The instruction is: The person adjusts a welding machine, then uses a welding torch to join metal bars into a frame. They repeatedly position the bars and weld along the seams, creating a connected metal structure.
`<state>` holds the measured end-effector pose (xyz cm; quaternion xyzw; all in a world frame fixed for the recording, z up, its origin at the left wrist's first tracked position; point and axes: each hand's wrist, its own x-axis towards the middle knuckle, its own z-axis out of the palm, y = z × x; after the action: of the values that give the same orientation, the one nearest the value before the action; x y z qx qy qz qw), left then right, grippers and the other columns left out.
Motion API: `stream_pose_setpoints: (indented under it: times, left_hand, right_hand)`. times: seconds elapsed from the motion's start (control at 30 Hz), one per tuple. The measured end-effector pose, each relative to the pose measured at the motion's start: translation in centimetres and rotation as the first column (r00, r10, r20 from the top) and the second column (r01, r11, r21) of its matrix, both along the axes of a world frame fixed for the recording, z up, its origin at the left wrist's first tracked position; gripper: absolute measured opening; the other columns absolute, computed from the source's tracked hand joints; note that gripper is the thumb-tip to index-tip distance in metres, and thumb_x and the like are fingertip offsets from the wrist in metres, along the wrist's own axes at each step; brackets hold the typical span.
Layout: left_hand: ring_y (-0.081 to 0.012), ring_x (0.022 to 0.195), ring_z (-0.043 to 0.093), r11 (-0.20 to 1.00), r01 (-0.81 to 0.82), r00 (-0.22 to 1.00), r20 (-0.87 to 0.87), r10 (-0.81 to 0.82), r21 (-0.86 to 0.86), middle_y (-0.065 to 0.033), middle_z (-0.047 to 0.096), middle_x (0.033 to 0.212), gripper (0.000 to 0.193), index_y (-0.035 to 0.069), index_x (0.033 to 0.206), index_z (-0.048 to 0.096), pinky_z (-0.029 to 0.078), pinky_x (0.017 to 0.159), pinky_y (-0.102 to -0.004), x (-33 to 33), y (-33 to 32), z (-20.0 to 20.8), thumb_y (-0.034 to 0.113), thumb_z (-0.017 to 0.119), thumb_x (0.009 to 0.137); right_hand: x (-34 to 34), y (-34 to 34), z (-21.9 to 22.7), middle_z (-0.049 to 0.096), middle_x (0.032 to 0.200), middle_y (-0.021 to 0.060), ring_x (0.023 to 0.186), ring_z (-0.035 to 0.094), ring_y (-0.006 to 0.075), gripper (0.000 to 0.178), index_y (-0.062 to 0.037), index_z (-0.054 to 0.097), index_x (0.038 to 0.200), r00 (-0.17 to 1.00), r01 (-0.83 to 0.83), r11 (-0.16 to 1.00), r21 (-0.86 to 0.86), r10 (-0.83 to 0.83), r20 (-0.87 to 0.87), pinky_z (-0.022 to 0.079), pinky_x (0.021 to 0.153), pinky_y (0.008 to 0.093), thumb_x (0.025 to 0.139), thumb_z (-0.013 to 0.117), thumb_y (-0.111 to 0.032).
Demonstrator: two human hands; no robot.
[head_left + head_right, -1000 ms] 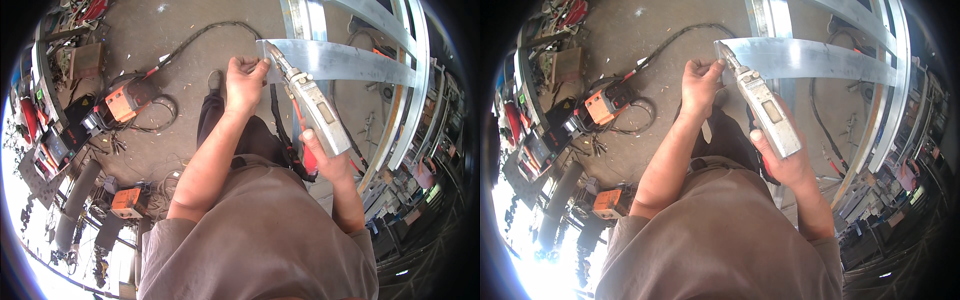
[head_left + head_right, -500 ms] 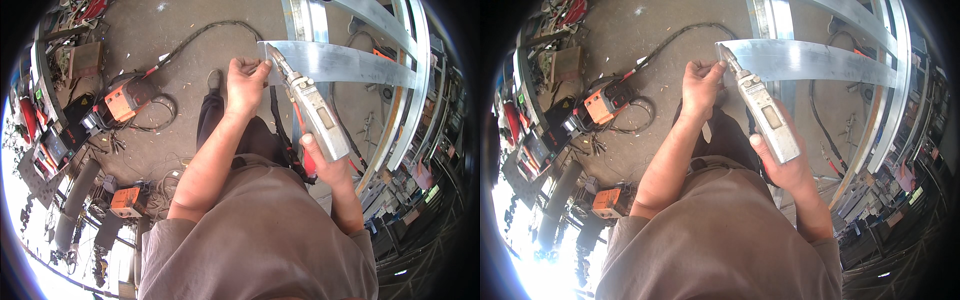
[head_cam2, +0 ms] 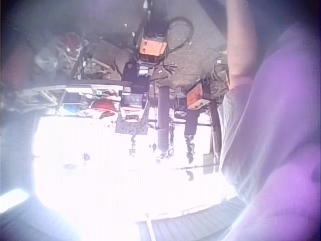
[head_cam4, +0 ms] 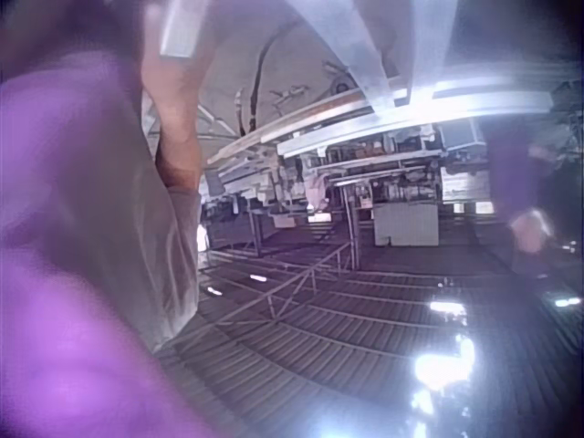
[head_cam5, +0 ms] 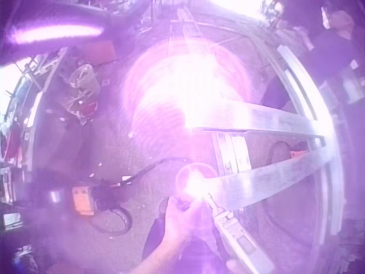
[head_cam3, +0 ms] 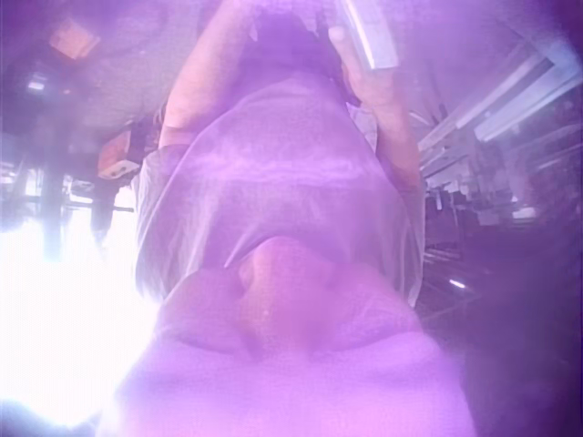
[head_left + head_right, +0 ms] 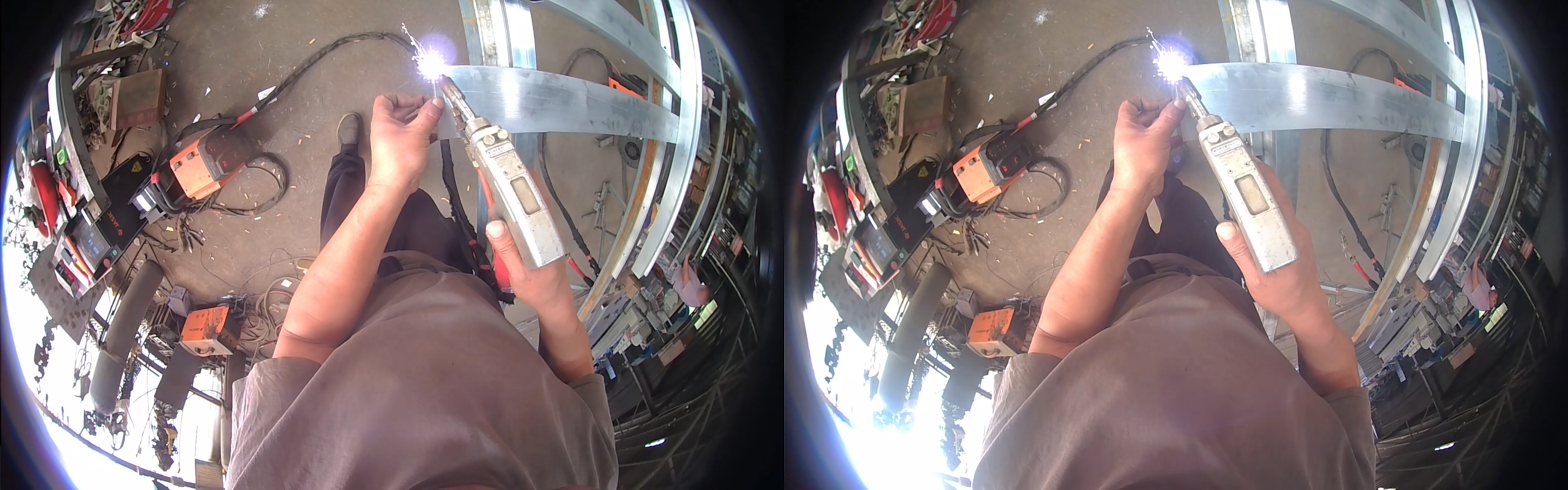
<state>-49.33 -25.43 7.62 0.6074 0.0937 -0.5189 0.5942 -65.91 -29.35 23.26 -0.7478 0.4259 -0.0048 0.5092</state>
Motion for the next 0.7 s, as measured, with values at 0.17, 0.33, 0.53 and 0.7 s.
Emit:
stream_pose_setpoints:
  times: [0.17,0.33,0.53,0.7]
  left_hand:
    - [-0.0201,0.102,0.066,1.0,0.008,1.0,-0.021,-0.008,0.01,-0.0175,0.066,0.123,0.044,-0.001,0.119,0.048,0.058,0.081,-0.0341,0.09,-0.01,0.18,0.019,0.079,0.096]
    - [-0.0198,0.103,0.067,1.0,-0.007,1.0,-0.007,0.007,-0.007,-0.0177,0.066,0.123,0.041,0.0,0.116,0.048,0.058,0.08,-0.034,0.08,-0.11,0.11,0.018,0.079,0.096]
    - [-0.0193,0.101,0.067,1.0,0.009,1.0,-0.023,-0.009,0.009,-0.0171,0.067,0.12,0.043,0.0,0.117,0.047,0.058,0.078,-0.0332,0.13,-0.07,-0.02,0.019,0.079,0.096]
    - [-0.0188,0.098,0.066,1.0,-0.009,1.0,0.006,0.009,-0.013,-0.0162,0.067,0.12,0.045,-0.001,0.12,0.047,0.058,0.077,-0.0323,0.11,-0.15,0.05,0.018,0.08,0.095]
  right_hand:
    - [0.06,0.06,0.12,0.055,0.148,0.0212,0.123,0.064,0.0313,0.056,0.0018,0.049,0.15,1.0,-0.01,1.0,-0.01,0.01,-0.007,0.051,0.102,0.0389,0.103,0.068,-0.022]
    - [0.07,0.06,0.12,0.055,0.148,0.0208,0.122,0.064,0.0303,0.056,0.0016,0.049,0.15,1.0,0.001,1.0,0.005,-0.001,-0.011,0.051,0.102,0.0388,0.103,0.068,-0.022]
    - [0.02,0.07,0.01,0.055,0.148,0.0199,0.12,0.064,0.0287,0.056,0.0021,0.048,0.15,1.0,0.023,1.0,0.02,-0.023,-0.013,0.051,0.101,0.038,0.103,0.068,-0.02]
    - [-0.58,0.38,-0.09,0.064,0.129,0.0145,0.109,0.066,0.0212,0.057,0.0034,0.046,0.151,0.998,0.063,0.997,0.038,-0.062,-0.011,0.053,0.095,0.0351,0.102,0.069,-0.016]
